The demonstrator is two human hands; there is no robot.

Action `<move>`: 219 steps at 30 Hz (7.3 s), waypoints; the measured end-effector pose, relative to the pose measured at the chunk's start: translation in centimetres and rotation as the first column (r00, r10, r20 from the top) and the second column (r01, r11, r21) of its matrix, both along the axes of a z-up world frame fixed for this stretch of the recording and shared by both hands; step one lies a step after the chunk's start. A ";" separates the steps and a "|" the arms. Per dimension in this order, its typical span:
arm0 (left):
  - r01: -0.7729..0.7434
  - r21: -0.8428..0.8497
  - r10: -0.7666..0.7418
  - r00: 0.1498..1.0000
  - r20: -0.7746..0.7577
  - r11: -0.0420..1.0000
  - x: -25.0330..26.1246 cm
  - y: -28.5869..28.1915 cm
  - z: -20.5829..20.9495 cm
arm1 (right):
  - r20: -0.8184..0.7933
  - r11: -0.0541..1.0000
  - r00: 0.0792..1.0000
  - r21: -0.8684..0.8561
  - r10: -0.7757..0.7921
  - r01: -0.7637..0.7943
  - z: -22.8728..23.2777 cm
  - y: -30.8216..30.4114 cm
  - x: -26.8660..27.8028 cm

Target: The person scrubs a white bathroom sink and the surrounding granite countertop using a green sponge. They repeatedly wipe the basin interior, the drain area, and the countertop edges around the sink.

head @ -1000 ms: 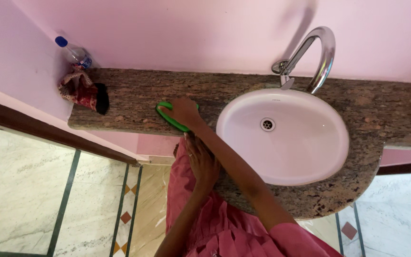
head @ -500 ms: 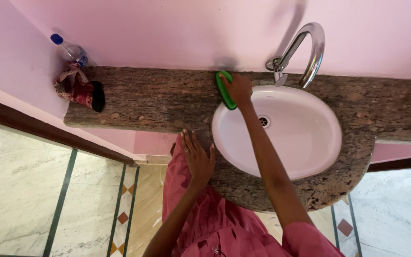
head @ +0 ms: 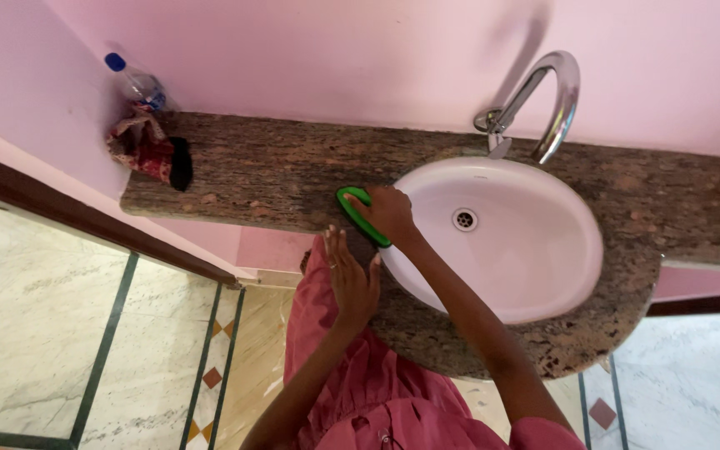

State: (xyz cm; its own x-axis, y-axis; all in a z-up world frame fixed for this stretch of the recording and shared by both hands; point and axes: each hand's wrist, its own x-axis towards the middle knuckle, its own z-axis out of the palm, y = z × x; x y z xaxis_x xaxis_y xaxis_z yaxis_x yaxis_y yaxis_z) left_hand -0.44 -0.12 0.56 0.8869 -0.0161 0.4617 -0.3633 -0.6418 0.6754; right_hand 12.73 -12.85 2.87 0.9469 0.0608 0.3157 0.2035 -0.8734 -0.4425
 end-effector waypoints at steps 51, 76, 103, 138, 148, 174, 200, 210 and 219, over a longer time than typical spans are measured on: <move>0.083 0.404 -0.020 0.987 -0.157 0.911 1.4 1.3 -2.2 | -0.414 0.658 0.624 0.074 -0.663 0.749 -0.1 -12.5 -27.5; 0.606 0.027 -0.598 0.790 -0.137 0.795 -6.1 -5.4 1.5 | -0.205 0.477 0.476 0.050 -0.855 0.878 2.3 -16.6 -31.8; 0.654 -0.034 -0.649 0.742 -0.166 0.756 -6.1 -4.5 2.7 | -0.134 0.506 0.515 0.094 -0.847 0.857 0.9 -20.2 -34.3; 0.652 0.097 -0.632 0.755 -0.177 0.752 -5.2 -5.9 2.0 | 0.066 0.379 0.374 0.096 -0.925 0.920 -1.1 -32.3 -25.8; 0.656 0.158 -0.628 0.753 -0.196 0.738 -5.1 -6.4 2.8 | -0.125 0.472 0.498 0.192 -0.858 0.861 1.5 -14.9 -31.4; 0.648 0.195 -0.609 0.760 -0.227 0.736 -5.0 -6.7 2.8 | -0.027 0.437 0.450 0.200 -0.892 0.877 0.7 -17.9 -30.5; 0.618 0.213 -0.587 0.785 -0.196 0.756 -5.1 -6.6 2.8 | -0.036 0.338 0.343 0.101 -0.939 0.936 -1.3 -27.3 -27.7; 0.623 0.195 -0.590 0.781 -0.206 0.757 -4.9 -6.8 1.9 | -0.062 0.337 0.360 0.228 -0.931 0.913 1.4 -17.7 -33.3; 0.622 0.045 -0.607 0.777 -0.167 0.782 -5.4 -6.2 1.9 | 0.066 0.265 0.259 0.138 -0.964 0.954 -2.5 -33.3 -26.9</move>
State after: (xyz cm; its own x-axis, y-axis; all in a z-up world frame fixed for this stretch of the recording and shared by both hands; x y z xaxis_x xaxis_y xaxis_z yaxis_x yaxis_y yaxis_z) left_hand -5.82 -6.29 2.41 0.7263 -0.6156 0.3059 -0.6114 -0.3752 0.6967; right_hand -14.19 -46.14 0.33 0.2552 -0.8878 0.3830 -0.7142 -0.4402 -0.5443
